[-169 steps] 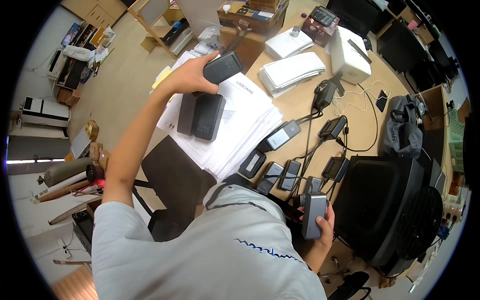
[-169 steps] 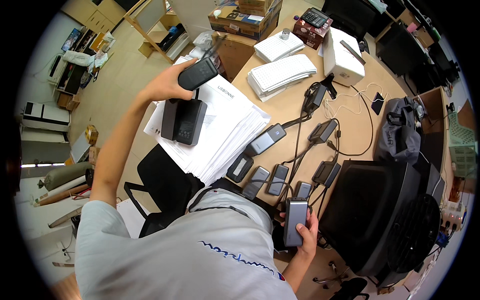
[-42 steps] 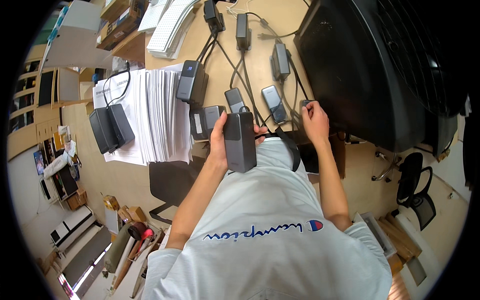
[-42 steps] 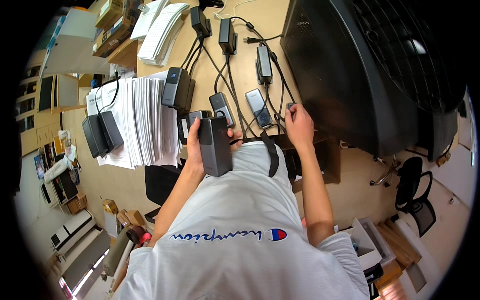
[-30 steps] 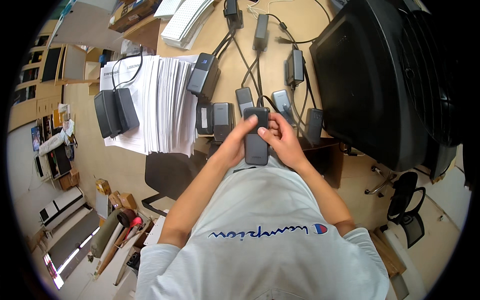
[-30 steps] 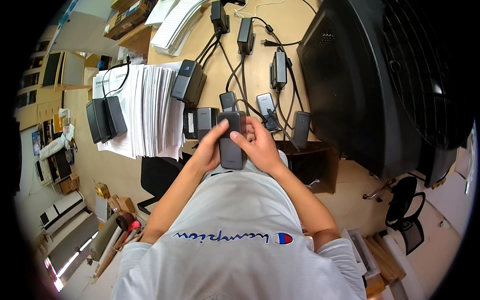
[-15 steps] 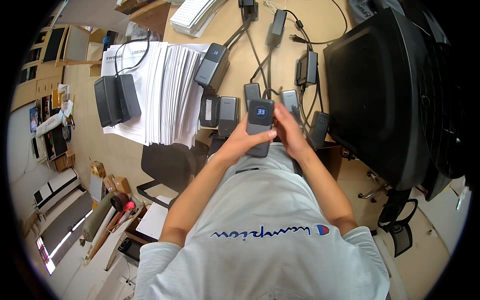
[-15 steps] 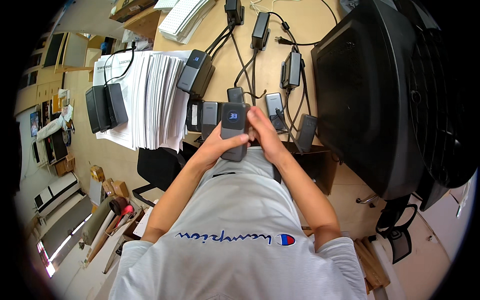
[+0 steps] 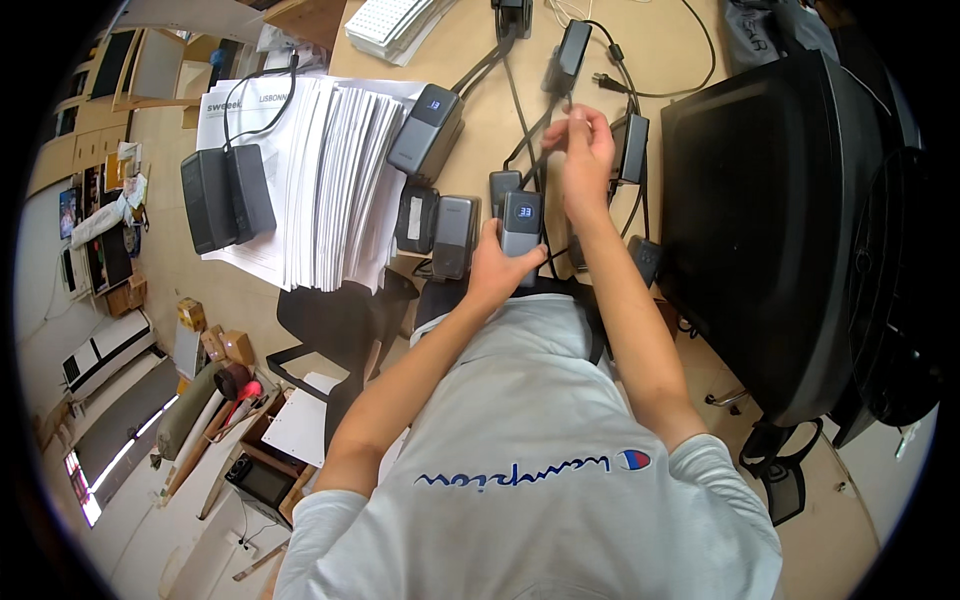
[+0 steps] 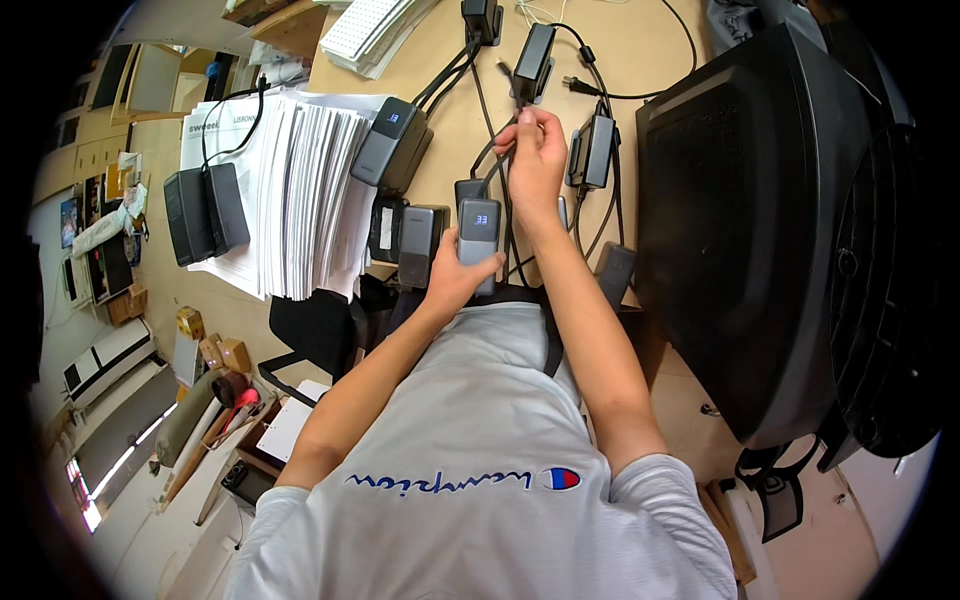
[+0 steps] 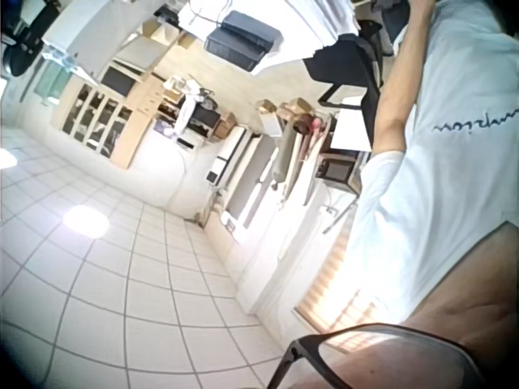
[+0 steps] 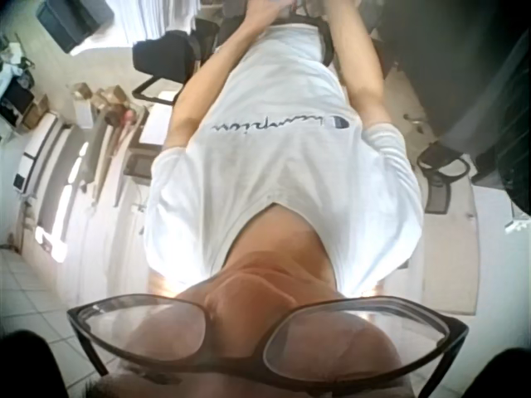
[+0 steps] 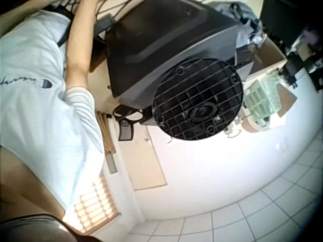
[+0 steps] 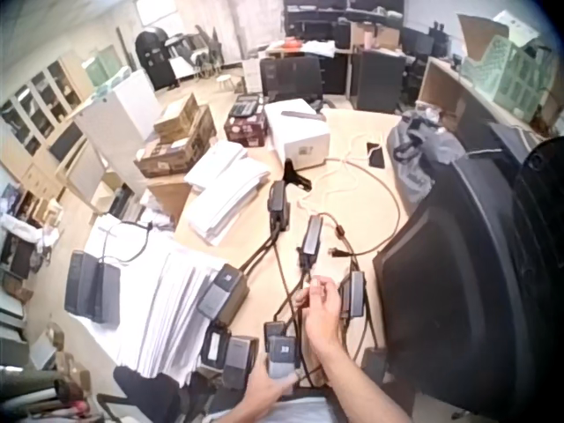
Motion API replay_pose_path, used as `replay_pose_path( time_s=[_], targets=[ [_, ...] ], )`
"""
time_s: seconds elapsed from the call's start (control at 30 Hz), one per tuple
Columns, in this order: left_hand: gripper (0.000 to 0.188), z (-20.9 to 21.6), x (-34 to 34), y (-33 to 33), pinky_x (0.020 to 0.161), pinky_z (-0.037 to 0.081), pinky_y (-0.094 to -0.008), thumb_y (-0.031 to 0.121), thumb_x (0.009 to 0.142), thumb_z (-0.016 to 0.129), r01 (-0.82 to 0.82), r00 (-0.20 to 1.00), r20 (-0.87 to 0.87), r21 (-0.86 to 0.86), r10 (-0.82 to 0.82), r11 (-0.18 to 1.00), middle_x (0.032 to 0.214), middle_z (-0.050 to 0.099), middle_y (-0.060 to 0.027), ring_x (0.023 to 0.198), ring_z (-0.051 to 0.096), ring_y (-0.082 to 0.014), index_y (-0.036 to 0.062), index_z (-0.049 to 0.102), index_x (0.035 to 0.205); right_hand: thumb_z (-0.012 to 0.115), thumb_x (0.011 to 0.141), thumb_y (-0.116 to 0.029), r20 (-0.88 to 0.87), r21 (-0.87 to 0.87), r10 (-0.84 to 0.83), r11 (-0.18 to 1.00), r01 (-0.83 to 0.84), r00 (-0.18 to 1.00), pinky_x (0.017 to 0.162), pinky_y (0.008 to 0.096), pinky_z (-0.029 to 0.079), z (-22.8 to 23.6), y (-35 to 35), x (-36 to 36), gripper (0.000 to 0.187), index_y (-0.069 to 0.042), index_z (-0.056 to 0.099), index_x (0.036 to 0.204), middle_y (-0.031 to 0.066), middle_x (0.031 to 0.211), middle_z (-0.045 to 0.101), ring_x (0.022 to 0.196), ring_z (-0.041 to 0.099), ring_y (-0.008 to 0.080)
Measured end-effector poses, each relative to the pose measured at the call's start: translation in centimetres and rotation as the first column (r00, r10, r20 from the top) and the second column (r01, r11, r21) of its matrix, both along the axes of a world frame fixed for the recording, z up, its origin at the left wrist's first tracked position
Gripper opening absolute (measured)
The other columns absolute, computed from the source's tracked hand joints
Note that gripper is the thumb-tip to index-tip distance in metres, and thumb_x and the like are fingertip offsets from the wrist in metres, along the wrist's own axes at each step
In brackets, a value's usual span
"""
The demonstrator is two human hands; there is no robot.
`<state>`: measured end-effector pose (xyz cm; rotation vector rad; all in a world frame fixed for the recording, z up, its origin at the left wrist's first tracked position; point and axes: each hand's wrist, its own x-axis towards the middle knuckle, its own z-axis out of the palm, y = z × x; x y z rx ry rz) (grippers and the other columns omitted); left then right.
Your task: The person organizes electronic power blocks and cables by checking their connectors, placing some into a cardboard box on the floor, and arranging others on the table.
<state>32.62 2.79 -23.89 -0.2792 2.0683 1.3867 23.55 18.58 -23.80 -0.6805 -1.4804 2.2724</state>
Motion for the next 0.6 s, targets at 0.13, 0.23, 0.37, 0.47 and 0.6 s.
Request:
replay_pose_path(
  time_s=[0.13,0.23,0.37,0.47,0.6],
  targets=[
    [0.074,-3.4,-0.7,0.6,0.088,0.053,-0.0365,0.033,0.073,0.086,-0.05,0.978,-0.208,-0.231,0.001,0.972,0.107,0.067,-0.0178,0.097,0.067,-0.0263,-0.0054,0.05,0.124,0.052,0.107,-0.021,-0.019,0.087,0.032,0.996,-0.03,0.999,0.063,0.027,0.052,-0.1,-0.2,-2.5,0.023,0.001,0.054,0.111,0.0054,0.077,0.062,0.065,0.056,0.0108],
    [0.077,-3.5,-0.7,1.8,0.094,0.05,-0.0402,0.032,0.073,0.083,-0.133,0.963,-0.263,-0.291,0.054,0.948,0.113,0.062,-0.021,0.104,0.063,-0.0318,-0.0055,0.045,0.128,0.049,0.108,-0.02,-0.05,0.09,-0.076,0.993,0.081,0.996,0.063,0.028,0.054,-1.3,0.2,-3.6,0.023,0.002,0.053,0.111,0.0075,0.078,0.063,0.065,0.062,0.0137],
    [0.081,-4.1,-0.2,2.5,0.105,0.042,-0.0435,0.027,0.077,0.082,-0.134,0.925,-0.381,-0.365,-0.016,0.921,0.13,0.05,-0.0256,0.12,0.053,-0.0353,-0.0069,0.039,0.136,0.04,0.11,-0.023,0.042,-0.153,-0.16,0.975,0.164,0.986,0.06,0.0284,0.053,-1.8,0.6,-3.9,0.025,0.0,0.051,0.108,0.0104,0.077,0.065,0.064,0.067,0.0192],
    [0.086,-3.6,0.2,2.6,0.112,0.036,-0.0453,0.024,0.083,0.08,-0.131,0.909,-0.414,-0.365,-0.035,0.922,0.141,0.042,-0.028,0.131,0.046,-0.0386,-0.008,0.031,0.146,0.038,0.111,-0.024,0.079,-0.181,-0.131,0.973,0.143,0.988,0.054,0.0268,0.048,-2.4,1.7,-3.8,0.025,-0.003,0.051,0.106,0.0117,0.075,0.066,0.061,0.067,0.02],
    [0.087,-3.3,-0.2,2.2,0.117,0.032,-0.0463,0.024,0.089,0.075,-0.117,0.943,-0.333,-0.26,0.025,0.959,0.15,0.038,-0.0315,0.141,0.039,-0.0424,-0.0094,0.026,0.152,0.041,0.107,-0.03,0.1,-0.2,-0.071,0.976,0.09,0.992,0.047,0.0271,0.04,-3.5,2.6,-4.3,0.026,-0.005,0.051,0.106,0.0069,0.069,0.058,0.052,0.055,0.0148]
  ],
)
